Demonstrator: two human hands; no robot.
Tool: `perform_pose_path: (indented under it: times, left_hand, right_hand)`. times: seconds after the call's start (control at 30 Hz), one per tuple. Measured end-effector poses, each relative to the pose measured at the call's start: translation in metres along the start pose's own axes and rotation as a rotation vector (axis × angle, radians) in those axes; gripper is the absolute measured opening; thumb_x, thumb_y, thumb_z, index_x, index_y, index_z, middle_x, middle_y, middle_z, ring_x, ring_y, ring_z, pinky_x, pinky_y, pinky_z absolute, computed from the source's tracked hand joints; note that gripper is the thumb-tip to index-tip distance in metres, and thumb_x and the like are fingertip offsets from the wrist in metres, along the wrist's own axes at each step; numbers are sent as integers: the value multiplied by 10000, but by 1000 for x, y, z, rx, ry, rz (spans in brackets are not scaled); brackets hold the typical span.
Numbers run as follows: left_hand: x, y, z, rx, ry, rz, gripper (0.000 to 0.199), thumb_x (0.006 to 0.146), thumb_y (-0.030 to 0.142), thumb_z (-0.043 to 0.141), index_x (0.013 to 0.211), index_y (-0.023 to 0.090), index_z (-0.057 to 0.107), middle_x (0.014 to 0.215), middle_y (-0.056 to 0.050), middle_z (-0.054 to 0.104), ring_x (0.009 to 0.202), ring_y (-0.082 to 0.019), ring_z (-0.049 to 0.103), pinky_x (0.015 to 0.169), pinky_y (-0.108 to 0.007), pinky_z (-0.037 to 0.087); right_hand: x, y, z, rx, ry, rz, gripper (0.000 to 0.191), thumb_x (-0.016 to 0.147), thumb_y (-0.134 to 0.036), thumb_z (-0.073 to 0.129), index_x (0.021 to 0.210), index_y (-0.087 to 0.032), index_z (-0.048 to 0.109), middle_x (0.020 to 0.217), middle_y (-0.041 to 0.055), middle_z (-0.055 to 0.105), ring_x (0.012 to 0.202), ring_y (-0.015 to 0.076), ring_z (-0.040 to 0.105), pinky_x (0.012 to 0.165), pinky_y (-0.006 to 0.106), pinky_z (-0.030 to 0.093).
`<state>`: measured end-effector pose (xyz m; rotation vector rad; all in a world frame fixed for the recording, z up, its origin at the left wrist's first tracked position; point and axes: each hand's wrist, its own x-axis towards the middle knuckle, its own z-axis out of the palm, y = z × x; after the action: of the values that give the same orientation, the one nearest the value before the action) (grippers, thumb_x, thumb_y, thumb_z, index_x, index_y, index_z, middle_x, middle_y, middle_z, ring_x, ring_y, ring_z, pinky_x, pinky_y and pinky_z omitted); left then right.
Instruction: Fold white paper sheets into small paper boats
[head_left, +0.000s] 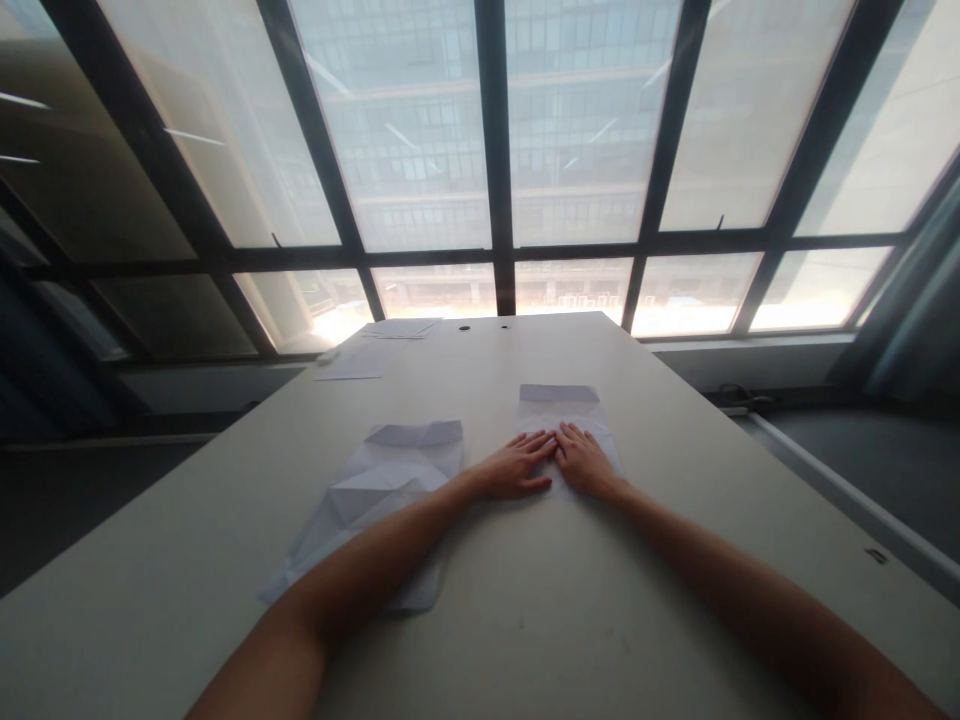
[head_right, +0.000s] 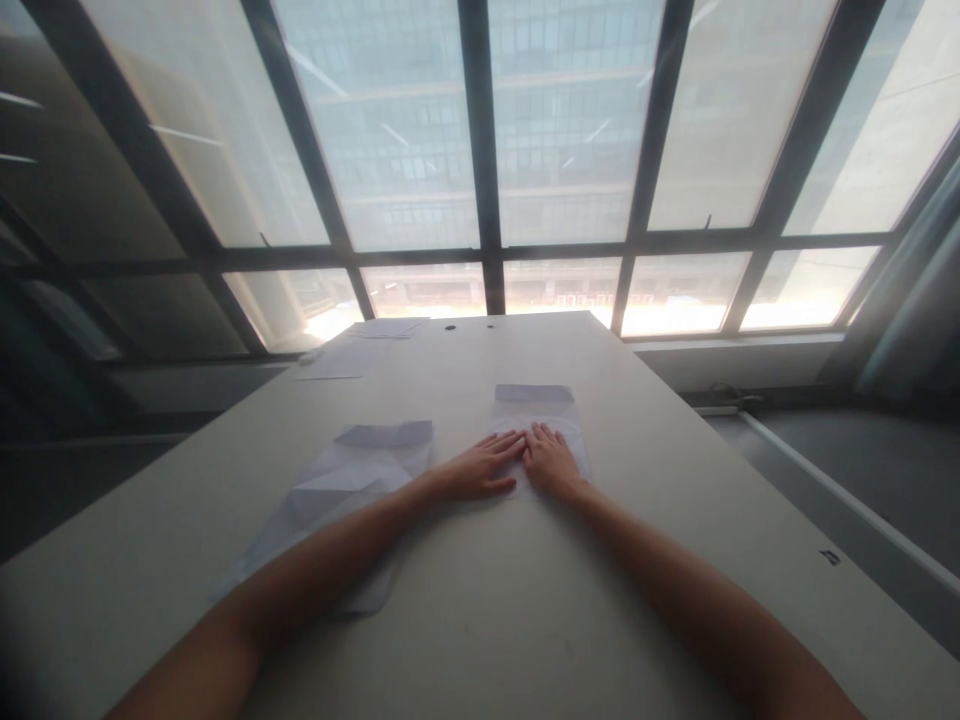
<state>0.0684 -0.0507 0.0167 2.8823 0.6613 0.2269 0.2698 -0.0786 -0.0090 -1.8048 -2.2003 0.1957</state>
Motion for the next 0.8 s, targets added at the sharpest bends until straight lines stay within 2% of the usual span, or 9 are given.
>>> perform_pose_path:
  times: [0.13, 0.33, 0.5, 0.63, 0.8]
  left_hand:
    - [0, -1, 1, 16, -16, -28, 759, 973, 579, 432, 1596, 228, 179, 1643, -93, 182, 1516, -284, 170, 1232, -451, 154]
    - [3, -5, 6, 15, 21, -75, 614, 1012, 482, 375, 1567, 237, 285, 1612, -74, 297, 1496, -242, 253, 1226, -423, 181]
    - [4, -6, 9, 26, 26, -136, 641, 1008, 546, 339, 1559, 219, 307, 1606, -79, 311, 1490, -239, 267, 1222, -409, 187]
    - [4, -11, 11, 45, 47, -247, 682, 998, 600, 317, 1559, 212, 297, 1611, -95, 295, 1492, -261, 259, 1215, -457, 177]
    - [4, -18, 9, 32, 70, -380, 667, 995, 605, 325, 1540, 220, 324, 1602, -100, 321, 1494, -271, 248, 1211, -504, 164]
  right_hand:
    - [1, 2, 1, -6, 20, -15, 534, 998, -295, 303, 1495, -153, 434, 1591, 130, 335, 1486, 265, 250, 1202, 460, 169]
    - [5, 8, -2, -13, 24, 18, 531, 1007, -354, 345, 1481, -135, 445, 1585, 164, 333, 1482, 270, 254, 1198, 463, 161]
    - [9, 18, -7, -35, 11, 52, 567, 1001, -408, 388, 1490, -125, 427, 1592, 175, 314, 1490, 280, 230, 1200, 466, 153]
    - [5, 15, -9, -37, -19, -11, 579, 999, -393, 394, 1508, -117, 402, 1602, 185, 280, 1497, 292, 209, 1202, 479, 145]
    - [-5, -2, -5, 28, -40, -133, 580, 995, -400, 413, 1517, -148, 396, 1602, 164, 291, 1498, 269, 218, 1208, 470, 140]
